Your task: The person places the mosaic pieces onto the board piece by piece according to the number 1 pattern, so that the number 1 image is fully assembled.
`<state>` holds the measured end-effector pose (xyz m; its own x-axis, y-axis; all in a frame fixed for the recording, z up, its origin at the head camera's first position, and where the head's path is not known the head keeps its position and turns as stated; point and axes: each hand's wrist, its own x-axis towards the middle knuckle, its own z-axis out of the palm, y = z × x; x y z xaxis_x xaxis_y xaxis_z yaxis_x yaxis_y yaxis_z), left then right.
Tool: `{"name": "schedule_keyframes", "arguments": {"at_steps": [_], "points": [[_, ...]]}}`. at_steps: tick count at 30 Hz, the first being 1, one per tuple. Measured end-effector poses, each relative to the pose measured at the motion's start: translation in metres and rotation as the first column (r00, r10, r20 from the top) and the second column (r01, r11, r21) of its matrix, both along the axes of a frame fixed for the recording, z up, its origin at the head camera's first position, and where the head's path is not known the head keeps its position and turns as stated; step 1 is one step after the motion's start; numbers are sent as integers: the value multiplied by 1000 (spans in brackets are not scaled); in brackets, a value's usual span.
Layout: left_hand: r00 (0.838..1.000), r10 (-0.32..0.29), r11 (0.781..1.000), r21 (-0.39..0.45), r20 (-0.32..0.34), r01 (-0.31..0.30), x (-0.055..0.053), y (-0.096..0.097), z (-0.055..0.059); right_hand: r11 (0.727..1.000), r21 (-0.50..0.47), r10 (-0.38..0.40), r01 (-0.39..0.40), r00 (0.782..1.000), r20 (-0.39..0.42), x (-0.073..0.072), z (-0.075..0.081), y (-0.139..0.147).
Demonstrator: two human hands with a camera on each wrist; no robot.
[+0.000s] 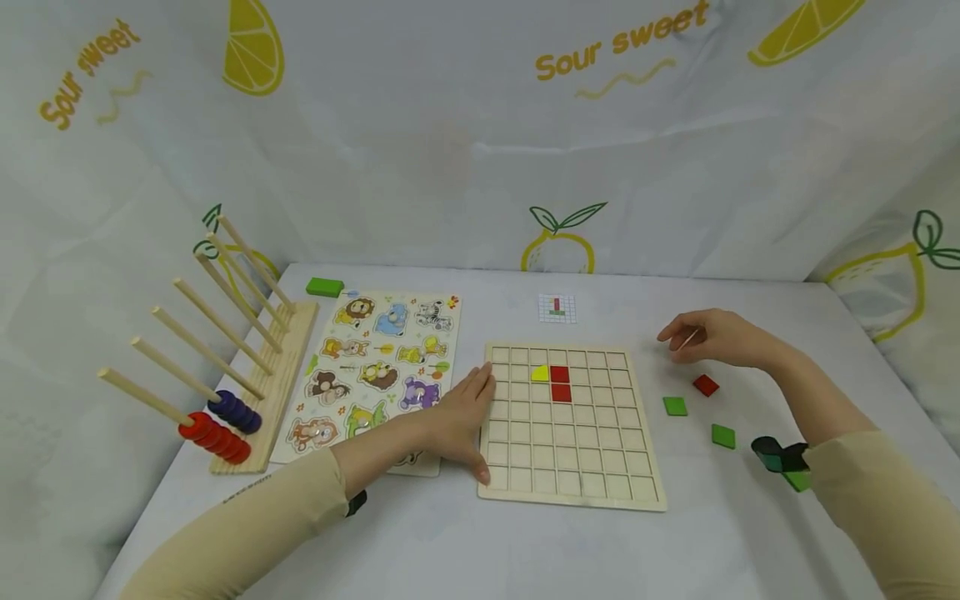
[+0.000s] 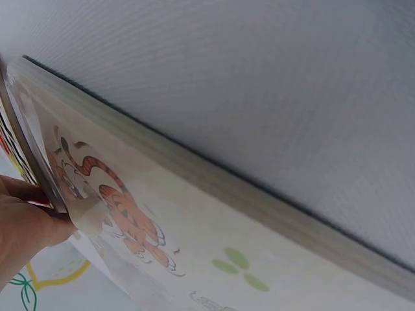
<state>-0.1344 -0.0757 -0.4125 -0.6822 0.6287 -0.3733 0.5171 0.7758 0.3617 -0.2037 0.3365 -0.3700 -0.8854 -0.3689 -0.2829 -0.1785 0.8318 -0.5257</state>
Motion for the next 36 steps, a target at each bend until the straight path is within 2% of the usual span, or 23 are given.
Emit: {"name": "schedule_keyframes", "arguments": {"at_steps": [6, 15, 21, 27, 30, 36], "points": [[1000, -4, 1000, 3, 1, 4, 0, 1, 1, 1000, -10, -13, 14, 998, 65, 2, -3, 24], [1000, -4, 1000, 7, -1, 4, 1, 1, 2, 1000, 30, -14, 10, 989, 146, -2, -13, 44], [1000, -7, 1000, 0, -10, 7, -1, 0, 2, 999, 30, -17, 11, 976, 217, -3, -18, 47], [1000, -10, 1000, 1, -11, 10, -2, -1, 3, 1000, -23, -6, 13, 955, 296, -1, -19, 48], [1000, -7, 1000, 1, -6, 7, -1, 0, 3, 999, -31, -1, 11, 956, 293, 0, -22, 48], [1000, 4, 1000, 2, 4, -4, 0, 0, 3, 1000, 12, 4, -7, 968, 252, 2, -28, 45]]}}
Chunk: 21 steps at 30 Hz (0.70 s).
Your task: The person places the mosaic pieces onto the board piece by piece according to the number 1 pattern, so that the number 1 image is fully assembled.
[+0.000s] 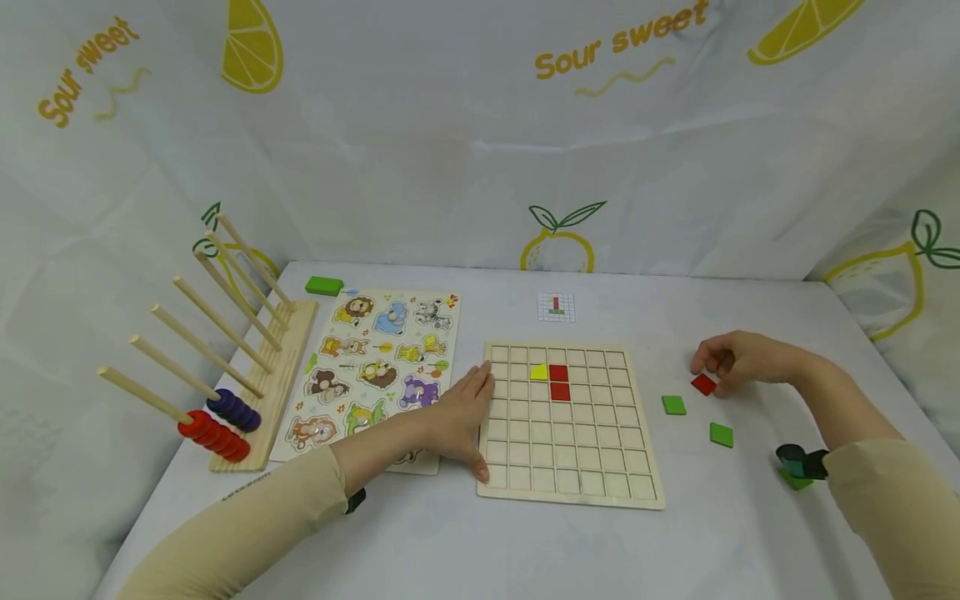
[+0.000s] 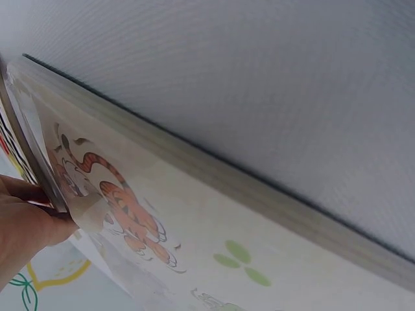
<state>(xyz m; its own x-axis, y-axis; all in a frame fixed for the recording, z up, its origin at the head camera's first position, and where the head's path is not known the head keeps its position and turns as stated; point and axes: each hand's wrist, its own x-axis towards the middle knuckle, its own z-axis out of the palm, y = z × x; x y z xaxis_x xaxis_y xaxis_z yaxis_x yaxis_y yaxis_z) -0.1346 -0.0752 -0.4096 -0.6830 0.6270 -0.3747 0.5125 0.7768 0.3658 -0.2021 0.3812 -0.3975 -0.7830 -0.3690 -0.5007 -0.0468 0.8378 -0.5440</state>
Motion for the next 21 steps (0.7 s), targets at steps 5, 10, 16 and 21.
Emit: {"name": "schedule_keyframes", "arguments": {"at_steps": [5, 10, 16, 21], "points": [[1000, 4, 1000, 0, 5, -4, 0, 0, 0, 999, 51, 17, -15, 1000, -24, -1, 0, -3], [1000, -8, 1000, -8, -7, 8, -1, -1, -2, 992, 127, 30, -20, 996, -80, -3, 0, -5], [1000, -7, 1000, -5, -2, 7, -1, -1, -3, 987, 160, 14, 8, 990, -138, -5, 2, -5], [1000, -3, 1000, -11, -2, 3, -1, -1, -2, 988, 152, 3, 23, 985, -171, -4, 7, -7]]}}
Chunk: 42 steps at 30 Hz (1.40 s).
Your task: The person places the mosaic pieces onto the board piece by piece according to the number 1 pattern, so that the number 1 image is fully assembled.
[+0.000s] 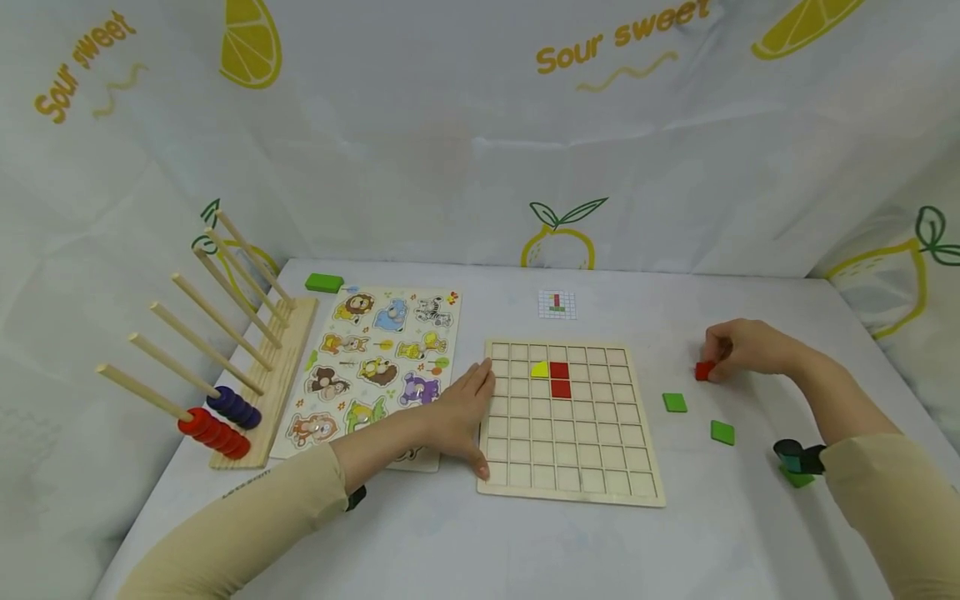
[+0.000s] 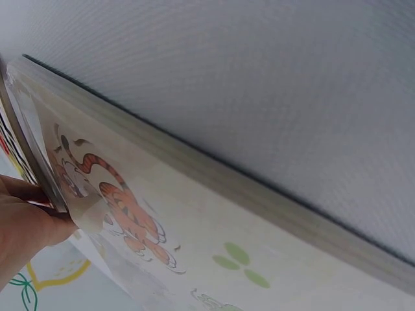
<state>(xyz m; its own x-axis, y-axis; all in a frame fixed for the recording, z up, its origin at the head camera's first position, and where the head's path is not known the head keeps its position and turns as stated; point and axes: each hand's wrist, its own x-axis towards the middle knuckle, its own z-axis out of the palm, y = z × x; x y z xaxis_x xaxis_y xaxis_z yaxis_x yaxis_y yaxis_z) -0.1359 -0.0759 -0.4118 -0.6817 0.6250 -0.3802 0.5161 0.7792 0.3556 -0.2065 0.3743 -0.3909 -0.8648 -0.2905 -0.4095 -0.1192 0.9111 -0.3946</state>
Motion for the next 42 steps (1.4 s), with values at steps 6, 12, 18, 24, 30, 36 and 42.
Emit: {"name": "schedule_keyframes", "arguments": {"at_steps": [6, 12, 18, 24, 30, 36, 42], "points": [[1000, 3, 1000, 2, 5, -3, -1, 0, 0, 999, -36, -22, 21, 999, -23, -1, 4, -3], [1000, 1, 1000, 3, 3, -1, -1, 1, 0, 996, -86, -33, 28, 998, -61, 0, 9, -4], [1000, -1, 1000, 7, -7, 1, -2, 1, 2, 992, -121, -41, 30, 996, -84, 0, 15, -10], [1000, -1, 1000, 9, -11, 1, -1, 1, 3, 990, -136, -61, 46, 992, -108, 1, 20, -18], [1000, -1, 1000, 8, -8, 1, -1, 1, 1, 987, -158, -53, 33, 991, -124, 3, 21, -27], [1000, 2, 1000, 4, 2, -2, -1, 0, 0, 982, -191, -34, 9, 991, -127, 5, 20, -37], [1000, 3, 1000, 11, 6, -4, -1, 0, 0, 979, -202, -2, -25, 991, -133, 6, 22, -50]]}}
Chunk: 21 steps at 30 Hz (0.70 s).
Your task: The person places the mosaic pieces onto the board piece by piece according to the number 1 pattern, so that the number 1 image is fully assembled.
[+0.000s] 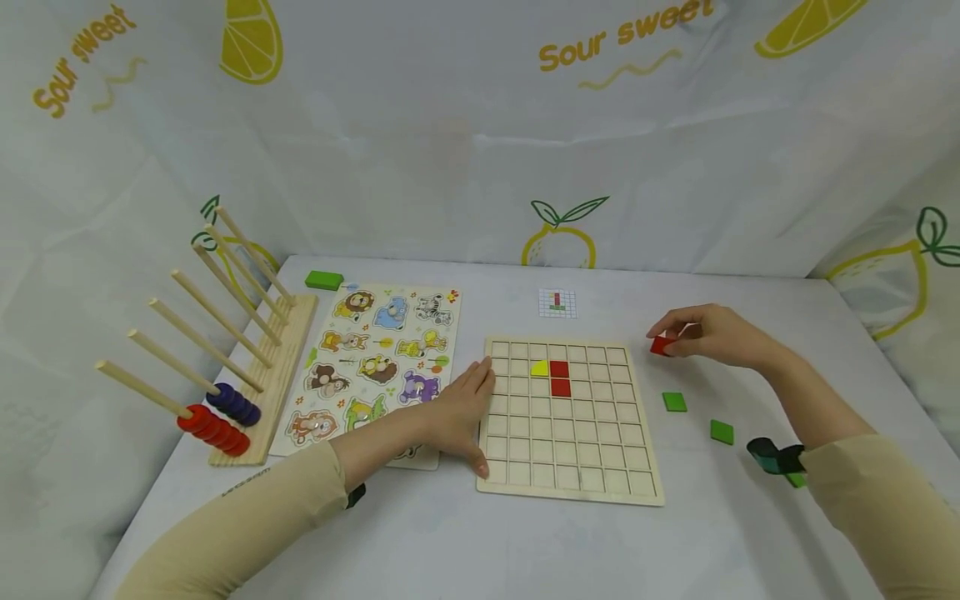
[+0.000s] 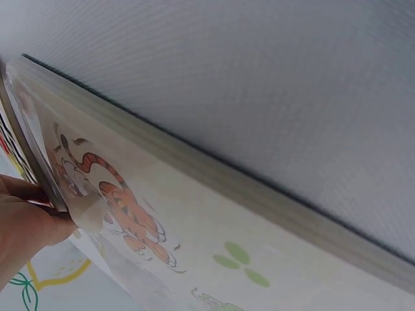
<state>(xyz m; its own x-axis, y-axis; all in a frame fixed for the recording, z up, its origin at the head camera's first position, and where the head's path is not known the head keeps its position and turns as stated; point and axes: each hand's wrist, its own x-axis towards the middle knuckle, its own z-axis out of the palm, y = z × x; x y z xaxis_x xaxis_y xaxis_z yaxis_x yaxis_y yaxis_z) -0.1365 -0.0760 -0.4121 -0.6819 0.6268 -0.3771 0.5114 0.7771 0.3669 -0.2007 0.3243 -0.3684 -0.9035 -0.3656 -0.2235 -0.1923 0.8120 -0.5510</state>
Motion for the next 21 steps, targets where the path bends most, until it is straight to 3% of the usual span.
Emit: {"name": "schedule_keyframes", "arguments": {"at_steps": [21], "points": [[1000, -7, 1000, -4, -3, 7, 0, 0, 2, 990, -92, 116, -109, 991, 70, 5, -2, -51]]}}
